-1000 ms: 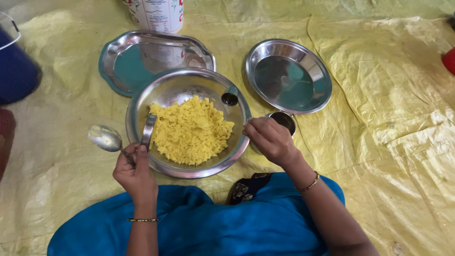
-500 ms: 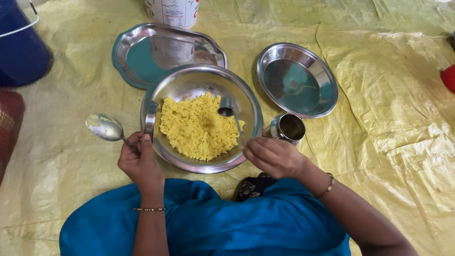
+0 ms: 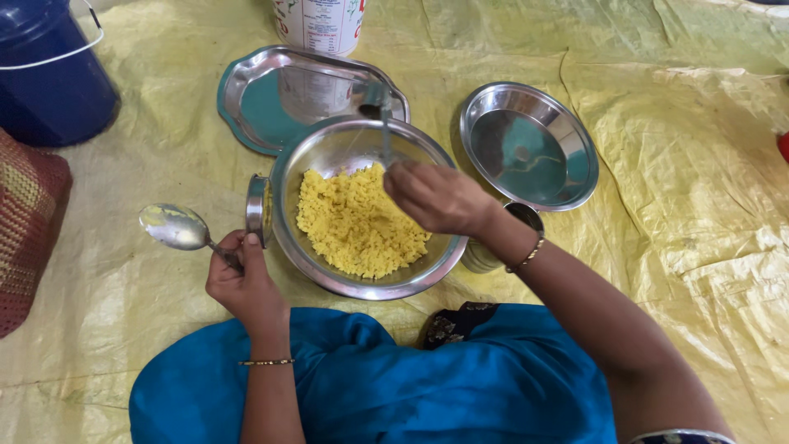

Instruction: The person sits on a yellow tarp and mixes a yellow crumbly food substance in a large metal bowl using a spoon and their hand. They add liquid from a small metal cup and continue to mix the contents.

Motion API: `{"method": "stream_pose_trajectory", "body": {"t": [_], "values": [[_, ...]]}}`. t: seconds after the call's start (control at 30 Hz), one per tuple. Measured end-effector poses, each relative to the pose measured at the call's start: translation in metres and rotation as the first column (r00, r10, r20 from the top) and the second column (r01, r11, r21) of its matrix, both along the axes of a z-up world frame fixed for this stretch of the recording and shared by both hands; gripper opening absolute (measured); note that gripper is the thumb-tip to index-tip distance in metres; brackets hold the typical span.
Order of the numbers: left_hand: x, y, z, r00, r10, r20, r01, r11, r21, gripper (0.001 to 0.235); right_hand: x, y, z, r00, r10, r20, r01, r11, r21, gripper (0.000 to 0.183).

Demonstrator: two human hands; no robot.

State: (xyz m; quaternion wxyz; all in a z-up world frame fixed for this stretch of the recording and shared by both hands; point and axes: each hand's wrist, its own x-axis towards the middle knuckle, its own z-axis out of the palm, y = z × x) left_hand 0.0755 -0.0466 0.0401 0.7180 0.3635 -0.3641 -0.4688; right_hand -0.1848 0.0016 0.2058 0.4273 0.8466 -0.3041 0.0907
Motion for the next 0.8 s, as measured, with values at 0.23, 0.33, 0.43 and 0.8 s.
{"method": "stream_pose_trajectory", "body": {"t": [0.23, 0.33, 0.43, 0.8], "values": [[-0.002, 0.003, 0.003, 0.999, -0.027, -0.027, 0.027, 0.999, 0.018, 0.009, -0.024, 0.050, 0.023, 0.978, -0.197, 0.066, 0.195, 0.980, 0.036, 0.028], [-0.004, 0.005, 0.002, 0.998, -0.038, -0.040, 0.039, 0.999, 0.001, 0.009, -0.027, 0.069, 0.031, 0.974, -0.200, 0.109, 0.196, 0.980, 0.043, 0.030], [-0.007, 0.006, 0.000, 0.999, -0.046, -0.025, 0.046, 0.999, -0.022, 0.010, -0.029, 0.078, 0.035, 0.978, -0.133, 0.160, 0.136, 0.991, -0.008, 0.027], [-0.012, 0.004, -0.009, 0.995, -0.082, -0.065, 0.083, 0.996, 0.011, 0.010, -0.033, 0.094, 0.043, 0.981, -0.111, 0.157, 0.135, 0.979, -0.150, 0.018]]}}
